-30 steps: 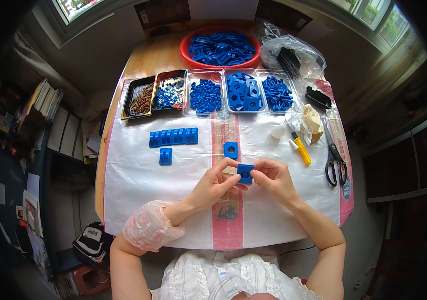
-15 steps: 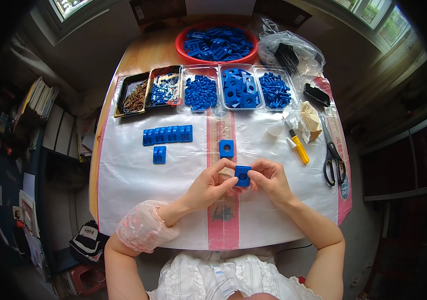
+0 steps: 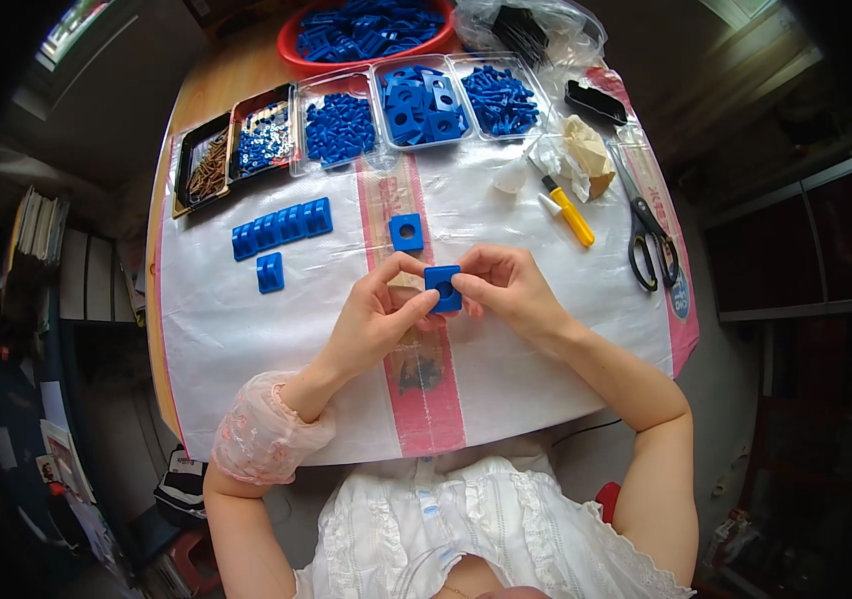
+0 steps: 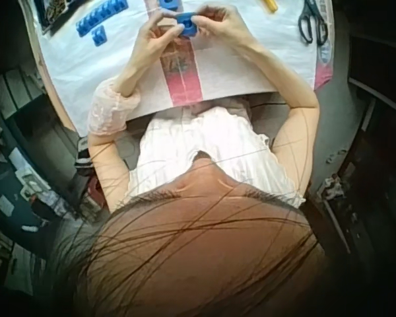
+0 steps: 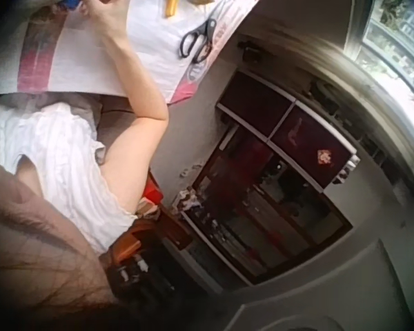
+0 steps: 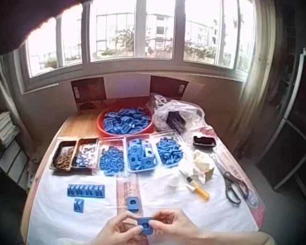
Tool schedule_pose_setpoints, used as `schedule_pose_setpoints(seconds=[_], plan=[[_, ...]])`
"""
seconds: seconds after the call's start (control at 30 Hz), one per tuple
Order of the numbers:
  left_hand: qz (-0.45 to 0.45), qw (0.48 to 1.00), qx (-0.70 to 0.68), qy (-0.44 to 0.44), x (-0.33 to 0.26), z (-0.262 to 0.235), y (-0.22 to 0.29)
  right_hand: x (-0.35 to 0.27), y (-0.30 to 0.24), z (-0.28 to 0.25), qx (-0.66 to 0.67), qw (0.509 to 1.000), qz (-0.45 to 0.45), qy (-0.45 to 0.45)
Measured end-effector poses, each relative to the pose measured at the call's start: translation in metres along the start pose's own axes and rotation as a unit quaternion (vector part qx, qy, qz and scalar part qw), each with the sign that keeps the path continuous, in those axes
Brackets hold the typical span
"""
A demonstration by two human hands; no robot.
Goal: Assembling blue plastic components using adhesive at a workstation.
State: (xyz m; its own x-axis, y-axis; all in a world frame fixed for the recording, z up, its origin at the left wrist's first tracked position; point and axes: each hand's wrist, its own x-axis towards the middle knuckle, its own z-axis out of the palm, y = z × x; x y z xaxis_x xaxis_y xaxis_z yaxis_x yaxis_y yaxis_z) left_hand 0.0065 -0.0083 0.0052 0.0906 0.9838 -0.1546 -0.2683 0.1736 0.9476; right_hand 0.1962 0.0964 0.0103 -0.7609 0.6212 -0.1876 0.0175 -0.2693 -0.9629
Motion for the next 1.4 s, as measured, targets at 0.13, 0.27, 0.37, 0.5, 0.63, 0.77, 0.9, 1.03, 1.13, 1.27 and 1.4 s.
schedule_pose_setpoints(seconds=[0.13, 0.27, 0.37, 0.5, 0.63, 0.77, 0.9, 1.03, 1.13, 1.27, 1.4], plan=[[0.007, 1.0, -0.003, 0.001, 0.004, 0.0, 0.0, 0.0, 0.0, -0.004, -0.011, 1.0, 0.007, -0.015], [0.004, 1.0, -0.011, 0.004, 0.004, 0.001, 0.002, -0.002, -0.005, -0.003, -0.007, 1.0, 0.008, -0.018], [0.011, 1.0, -0.009, 0.008, 0.003, -0.001, 0.0, 0.0, -0.004, -0.004, -0.011, 1.0, 0.013, -0.025], [0.006, 1.0, -0.018, 0.007, 0.004, -0.005, -0.001, 0.003, -0.006, -0.004, -0.027, 0.999, 0.017, -0.023], [0.011, 1.0, -0.023, 0.006, 0.006, -0.003, -0.002, 0.004, -0.005, -0.007, -0.033, 0.999, 0.021, -0.032], [0.012, 0.999, -0.031, 0.013, 0.008, -0.002, 0.001, -0.009, -0.022, -0.005, -0.193, 0.98, -0.025, -0.03], [0.021, 0.999, -0.017, 0.019, 0.007, -0.004, 0.0, -0.045, -0.087, 0.0, -0.416, 0.909, -0.004, 0.002], [0.016, 1.0, -0.009, 0.023, 0.005, -0.008, -0.002, -0.081, -0.123, 0.0, -0.439, 0.898, -0.037, 0.01], [0.021, 1.0, -0.014, 0.012, 0.006, -0.007, -0.002, -0.108, -0.129, -0.002, -0.443, 0.896, -0.029, -0.002], [0.02, 1.0, -0.016, -0.001, 0.011, -0.002, 0.0, -0.153, -0.147, -0.033, -0.431, 0.901, -0.043, -0.012], [0.005, 1.0, -0.011, 0.001, 0.008, -0.005, 0.001, -0.209, -0.131, -0.108, -0.345, 0.887, -0.282, 0.123]])
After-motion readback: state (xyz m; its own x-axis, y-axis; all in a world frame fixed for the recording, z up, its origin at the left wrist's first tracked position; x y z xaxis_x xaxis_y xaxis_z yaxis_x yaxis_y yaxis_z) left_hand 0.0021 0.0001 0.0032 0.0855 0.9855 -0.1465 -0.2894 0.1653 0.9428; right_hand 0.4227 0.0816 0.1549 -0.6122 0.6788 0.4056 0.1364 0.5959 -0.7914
